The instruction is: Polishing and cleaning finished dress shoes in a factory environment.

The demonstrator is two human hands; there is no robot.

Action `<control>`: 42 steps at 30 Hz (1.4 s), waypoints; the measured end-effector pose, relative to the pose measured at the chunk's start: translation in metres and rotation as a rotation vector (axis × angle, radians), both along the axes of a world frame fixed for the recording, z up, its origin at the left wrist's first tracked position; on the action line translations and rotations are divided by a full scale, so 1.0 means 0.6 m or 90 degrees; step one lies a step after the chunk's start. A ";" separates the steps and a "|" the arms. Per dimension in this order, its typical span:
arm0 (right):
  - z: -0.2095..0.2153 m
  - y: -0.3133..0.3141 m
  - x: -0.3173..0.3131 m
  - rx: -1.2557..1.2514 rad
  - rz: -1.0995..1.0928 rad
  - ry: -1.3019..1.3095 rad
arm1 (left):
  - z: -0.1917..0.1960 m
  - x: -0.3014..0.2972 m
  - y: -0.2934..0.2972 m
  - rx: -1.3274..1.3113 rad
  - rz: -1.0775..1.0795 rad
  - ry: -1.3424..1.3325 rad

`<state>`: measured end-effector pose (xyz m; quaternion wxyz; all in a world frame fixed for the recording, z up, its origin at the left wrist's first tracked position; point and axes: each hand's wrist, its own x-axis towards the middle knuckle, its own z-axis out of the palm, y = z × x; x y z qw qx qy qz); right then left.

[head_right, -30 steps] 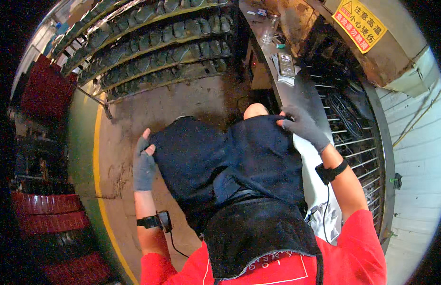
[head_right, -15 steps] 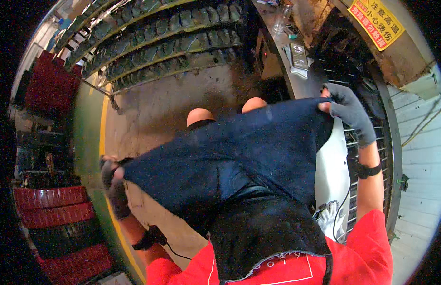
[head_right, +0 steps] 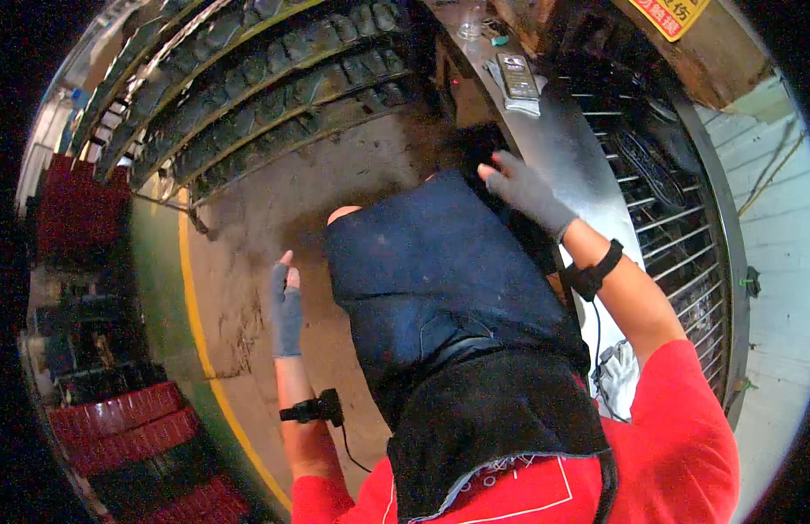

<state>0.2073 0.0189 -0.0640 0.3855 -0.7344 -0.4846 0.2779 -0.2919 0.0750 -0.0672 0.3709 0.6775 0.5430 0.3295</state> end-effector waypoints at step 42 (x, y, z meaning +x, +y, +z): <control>0.000 -0.116 -0.165 -0.077 0.632 -0.092 | 0.066 0.274 0.041 0.281 -0.089 0.238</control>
